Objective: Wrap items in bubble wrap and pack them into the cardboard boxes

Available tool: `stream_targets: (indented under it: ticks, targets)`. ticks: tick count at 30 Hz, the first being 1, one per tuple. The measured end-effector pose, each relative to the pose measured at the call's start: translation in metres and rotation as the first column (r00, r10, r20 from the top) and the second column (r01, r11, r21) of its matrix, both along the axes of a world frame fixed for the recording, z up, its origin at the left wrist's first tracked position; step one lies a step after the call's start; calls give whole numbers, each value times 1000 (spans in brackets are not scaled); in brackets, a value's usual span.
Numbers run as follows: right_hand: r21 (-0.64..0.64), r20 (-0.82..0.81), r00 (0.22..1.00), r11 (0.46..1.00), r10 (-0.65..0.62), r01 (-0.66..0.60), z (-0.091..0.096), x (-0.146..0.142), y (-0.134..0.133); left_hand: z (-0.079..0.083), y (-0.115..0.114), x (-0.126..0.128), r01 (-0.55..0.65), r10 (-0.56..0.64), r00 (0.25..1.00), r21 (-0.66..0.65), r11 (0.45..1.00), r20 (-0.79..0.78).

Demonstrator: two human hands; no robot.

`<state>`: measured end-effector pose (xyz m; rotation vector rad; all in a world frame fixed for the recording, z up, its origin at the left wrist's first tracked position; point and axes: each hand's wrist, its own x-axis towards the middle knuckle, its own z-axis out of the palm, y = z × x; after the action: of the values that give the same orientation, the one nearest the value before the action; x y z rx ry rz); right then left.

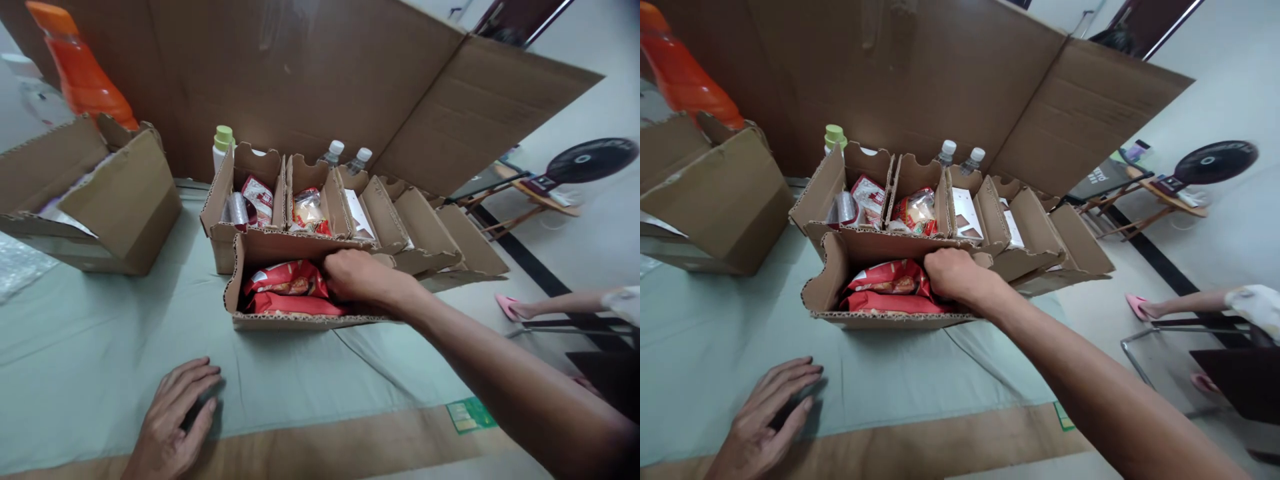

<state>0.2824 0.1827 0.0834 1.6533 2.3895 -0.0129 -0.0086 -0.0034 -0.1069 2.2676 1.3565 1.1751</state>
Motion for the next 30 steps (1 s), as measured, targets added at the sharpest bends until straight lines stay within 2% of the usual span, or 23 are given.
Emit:
stream_targets:
  ticks: [2,3,5,7,9,12,15,17,18,19,21,23,25,27,30]
  targets:
    - [-19,37,999,1000,5,-5,26,19,-14,3,-1,0,-2,2,1000,0,1000,-4]
    - [17,36,999,1000,4,-5,42,33,-25,5,-2,0,-10,10,1000,-5,1000,-1]
    - [185,-40,999,982,-14,21,68,66,-57,12,-5,1,-44,44,999,-38,998,16]
    - [304,-158,986,948,-50,97,79,96,-93,22,-6,2,-97,102,993,-90,991,57]
    - [294,-307,946,936,-98,193,68,114,-125,34,-2,6,-150,169,980,-164,975,106]
    - [181,-561,807,925,-182,334,18,111,-144,52,21,22,-149,220,953,-313,938,207]
    - [85,-747,640,929,-180,361,-39,84,-140,65,53,48,-13,166,918,-393,920,360]
    - [40,-825,536,927,-180,373,-63,65,-142,69,63,62,91,107,899,-419,903,426]
    - [21,-847,496,921,-190,390,-71,57,-148,70,60,65,121,92,891,-427,896,445]
    - [13,-860,470,912,-198,409,-75,50,-157,69,51,64,130,94,887,-438,889,453]
    - [29,-862,468,904,-193,427,-78,37,-184,64,19,53,96,143,888,-481,872,437]
    - [73,-857,495,915,-146,396,-74,22,-211,58,-20,31,32,221,893,-546,837,392]
    - [107,-857,508,934,-88,342,-66,4,-224,61,-48,5,-13,277,878,-559,829,390]
    - [107,-872,488,956,-41,272,-54,-12,-218,78,-51,-11,-44,303,855,-521,852,422]
    - [82,-924,381,967,-16,240,-36,-20,-190,116,-15,-4,-82,270,844,-385,919,464]
